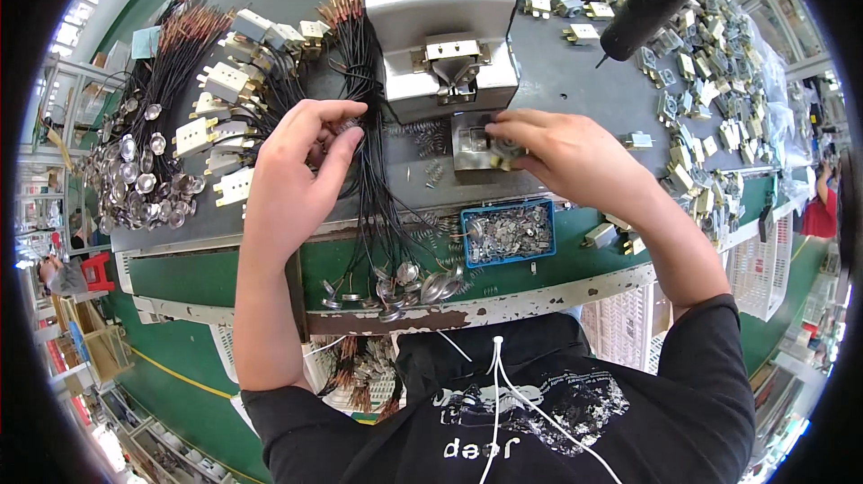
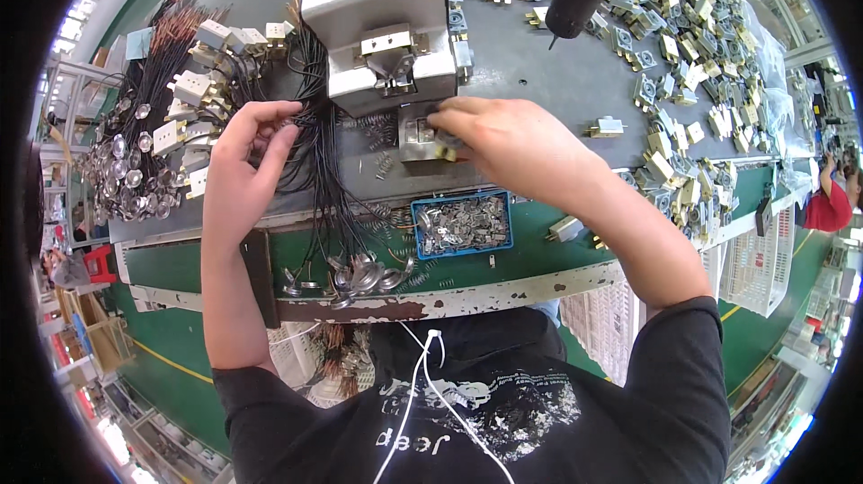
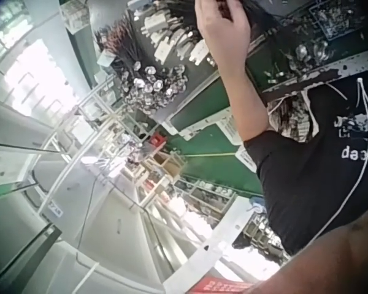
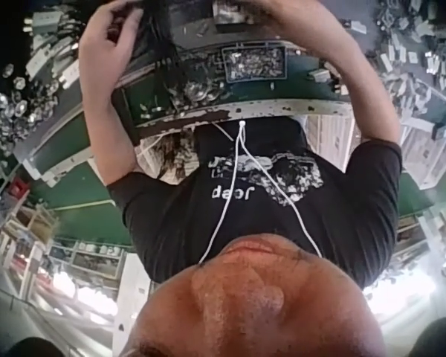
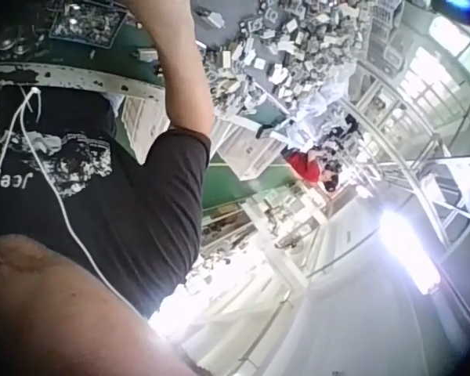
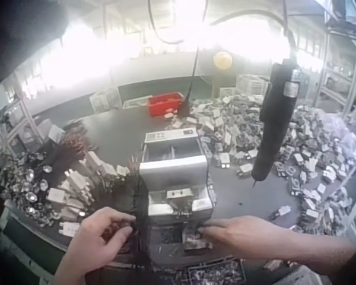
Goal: Assembling electrical wire harnesses and components using a power tool at a factory workbench.
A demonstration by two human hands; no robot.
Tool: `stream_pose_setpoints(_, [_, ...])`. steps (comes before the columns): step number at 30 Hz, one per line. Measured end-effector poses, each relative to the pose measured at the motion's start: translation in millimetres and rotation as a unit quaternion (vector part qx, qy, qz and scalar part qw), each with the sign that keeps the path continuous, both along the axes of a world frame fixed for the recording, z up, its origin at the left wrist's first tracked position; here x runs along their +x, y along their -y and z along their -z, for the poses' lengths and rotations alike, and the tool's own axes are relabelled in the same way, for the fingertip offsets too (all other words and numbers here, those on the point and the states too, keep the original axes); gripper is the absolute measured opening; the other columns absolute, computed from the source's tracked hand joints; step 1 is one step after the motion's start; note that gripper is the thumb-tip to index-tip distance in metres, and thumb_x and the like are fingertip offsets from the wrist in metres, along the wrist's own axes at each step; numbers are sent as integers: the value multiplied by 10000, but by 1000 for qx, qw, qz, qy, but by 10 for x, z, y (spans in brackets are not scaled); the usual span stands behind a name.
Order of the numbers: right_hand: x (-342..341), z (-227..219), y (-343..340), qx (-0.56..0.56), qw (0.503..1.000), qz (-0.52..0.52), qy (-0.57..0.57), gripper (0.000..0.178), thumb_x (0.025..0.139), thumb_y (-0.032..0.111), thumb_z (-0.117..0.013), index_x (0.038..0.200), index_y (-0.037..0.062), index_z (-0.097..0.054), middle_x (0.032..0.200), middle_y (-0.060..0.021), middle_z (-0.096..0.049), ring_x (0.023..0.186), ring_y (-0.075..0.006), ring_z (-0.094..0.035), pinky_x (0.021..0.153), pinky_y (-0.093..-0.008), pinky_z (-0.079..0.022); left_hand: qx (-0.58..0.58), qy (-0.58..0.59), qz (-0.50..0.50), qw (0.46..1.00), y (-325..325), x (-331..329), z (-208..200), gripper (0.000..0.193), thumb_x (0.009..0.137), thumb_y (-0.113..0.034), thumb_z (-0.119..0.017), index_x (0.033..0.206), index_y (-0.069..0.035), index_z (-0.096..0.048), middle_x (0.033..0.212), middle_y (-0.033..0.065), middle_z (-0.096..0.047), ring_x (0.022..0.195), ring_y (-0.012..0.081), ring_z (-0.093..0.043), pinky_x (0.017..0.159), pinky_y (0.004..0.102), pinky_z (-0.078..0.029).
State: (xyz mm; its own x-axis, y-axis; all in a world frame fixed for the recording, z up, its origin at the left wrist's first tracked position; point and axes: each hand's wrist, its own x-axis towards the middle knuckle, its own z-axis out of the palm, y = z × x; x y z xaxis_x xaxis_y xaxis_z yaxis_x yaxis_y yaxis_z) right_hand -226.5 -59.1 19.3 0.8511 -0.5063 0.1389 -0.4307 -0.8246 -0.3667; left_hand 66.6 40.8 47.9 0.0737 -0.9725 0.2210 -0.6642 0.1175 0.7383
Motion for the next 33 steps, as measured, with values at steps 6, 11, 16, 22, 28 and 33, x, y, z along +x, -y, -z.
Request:
stream_pose_setpoints(6, [211,348,-41,-99,987,50,115,233,824,223,-809,992,105,-698,915,-42,-711,786,-274,-686,701,-384,-559,48,-2,52,998,-34,8,-95,157,944,-31,-658,1099,-22,-685,900,76,-627,714,156,-590,665,295,-492])
stream_pose_setpoints(11, [137,328,-80,-104,988,66,93,231,817,203,-813,1008,109,-724,977,-40,-722,818,-250,-672,722,-371,-562,192,116,180,958,-263,221,-35,157,910,-67,-662,1059,-25,-690,871,88,-645,732,197,-614,683,318,-501])
stream_pose_setpoints(16, [115,278,-130,-122,987,65,77,363,790,219,-838,1126,121,-738,1144,-64,-715,909,-259,-667,798,-390,-566,221,133,201,945,-380,246,-9,175,883,-82,-669,1048,-29,-691,828,113,-636,765,239,-653,692,362,-517])
stream_pose_setpoints(22, [428,-131,-823,150,975,-141,80,655,731,314,-873,1316,126,-647,1321,-157,-609,992,-332,-698,825,-414,-583,214,123,189,951,-286,164,-84,161,898,-87,-677,1050,-34,-676,852,107,-659,804,257,-672,723,365,-536])
stream_pose_setpoints(28, [264,-431,-497,19,987,-87,137,306,808,120,-778,1090,64,-672,983,-113,-655,872,-314,-685,720,-413,-558,-64,213,120,968,25,10,219,212,914,-74,-703,1114,-50,-637,921,100,-659,864,286,-667,788,390,-532])
stream_pose_setpoints(33, [175,-352,-186,-36,998,-16,48,232,864,192,-782,1037,63,-698,796,-90,-666,748,-289,-686,671,-370,-547,-120,266,67,954,254,20,484,168,889,-138,-740,1010,-72,-645,916,57,-664,879,253,-653,813,380,-504])
